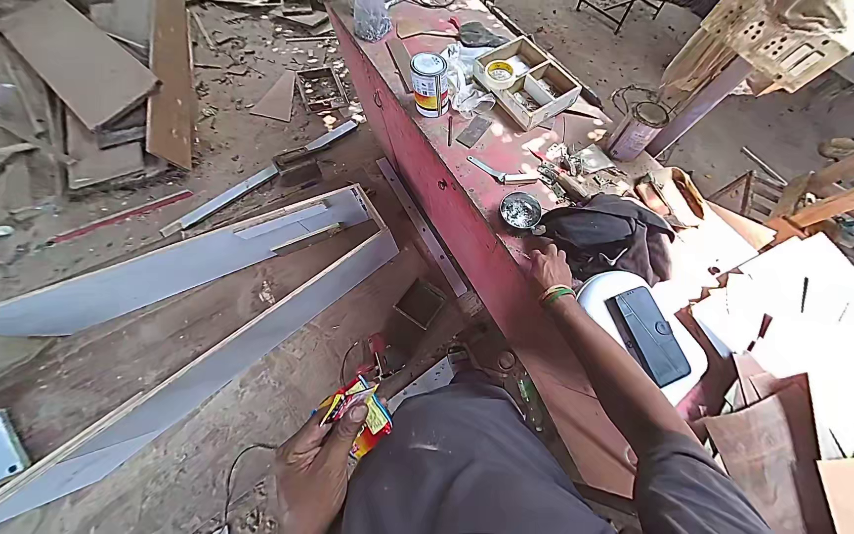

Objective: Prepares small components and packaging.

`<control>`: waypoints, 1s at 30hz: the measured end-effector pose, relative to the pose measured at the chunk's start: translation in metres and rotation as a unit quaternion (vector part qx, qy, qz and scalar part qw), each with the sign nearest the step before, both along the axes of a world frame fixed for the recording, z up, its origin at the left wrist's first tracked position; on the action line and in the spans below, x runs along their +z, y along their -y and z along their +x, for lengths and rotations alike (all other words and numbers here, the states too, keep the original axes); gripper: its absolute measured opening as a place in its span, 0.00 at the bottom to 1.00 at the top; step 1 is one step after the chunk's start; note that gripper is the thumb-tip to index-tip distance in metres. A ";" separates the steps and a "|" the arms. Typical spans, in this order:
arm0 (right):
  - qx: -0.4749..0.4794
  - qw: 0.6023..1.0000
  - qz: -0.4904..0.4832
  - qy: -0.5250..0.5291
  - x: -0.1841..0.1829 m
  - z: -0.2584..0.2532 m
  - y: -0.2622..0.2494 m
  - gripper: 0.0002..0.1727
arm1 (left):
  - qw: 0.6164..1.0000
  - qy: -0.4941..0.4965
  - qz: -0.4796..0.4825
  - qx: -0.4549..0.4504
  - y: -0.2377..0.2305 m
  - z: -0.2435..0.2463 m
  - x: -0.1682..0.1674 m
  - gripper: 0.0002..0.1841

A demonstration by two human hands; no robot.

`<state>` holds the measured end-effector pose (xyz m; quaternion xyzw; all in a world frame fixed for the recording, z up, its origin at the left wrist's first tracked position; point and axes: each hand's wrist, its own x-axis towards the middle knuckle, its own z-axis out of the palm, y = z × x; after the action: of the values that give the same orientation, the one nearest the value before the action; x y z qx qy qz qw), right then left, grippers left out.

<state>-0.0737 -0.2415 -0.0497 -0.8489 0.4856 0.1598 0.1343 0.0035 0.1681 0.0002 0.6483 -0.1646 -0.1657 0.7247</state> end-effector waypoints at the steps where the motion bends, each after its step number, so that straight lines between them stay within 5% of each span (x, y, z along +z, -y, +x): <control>1: 0.002 1.000 -0.013 -0.006 -0.004 0.002 0.009 0.21 | 1.000 -0.007 0.003 0.007 -0.001 -0.001 0.001 0.07; 12: 0.012 0.996 -0.048 -0.078 -0.012 0.003 0.020 0.21 | 0.996 -0.016 0.004 0.093 -0.014 -0.010 0.003 0.08; 16: 0.041 0.997 -0.066 0.005 -0.004 0.002 0.000 0.24 | 0.995 -0.013 -0.005 0.100 -0.022 -0.010 0.001 0.08; 20: 0.093 0.985 -0.052 0.139 0.026 0.001 -0.079 0.19 | 0.989 -0.083 -0.064 0.104 -0.023 -0.007 0.009 0.08; 23: 0.198 0.911 0.024 0.361 0.038 0.009 -0.153 0.14 | 0.980 -0.136 -0.097 0.106 -0.022 -0.007 0.019 0.07; 26: 0.286 0.763 0.203 0.543 0.072 0.032 -0.217 0.10 | 0.978 -0.150 -0.114 0.088 -0.027 -0.008 0.024 0.08; 28: 0.328 0.696 0.303 0.563 0.099 0.048 -0.243 0.12 | 0.982 -0.134 -0.105 0.087 -0.033 -0.010 0.026 0.07; 30: 0.364 0.685 0.357 0.521 0.116 0.061 -0.256 0.15 | 0.984 -0.114 -0.106 0.085 -0.040 -0.012 0.026 0.07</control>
<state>-0.0126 0.0142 0.0668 -0.7933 -0.1033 -0.1106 0.5898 -0.0083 0.2080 0.0265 0.5564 -0.0420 -0.1584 0.8146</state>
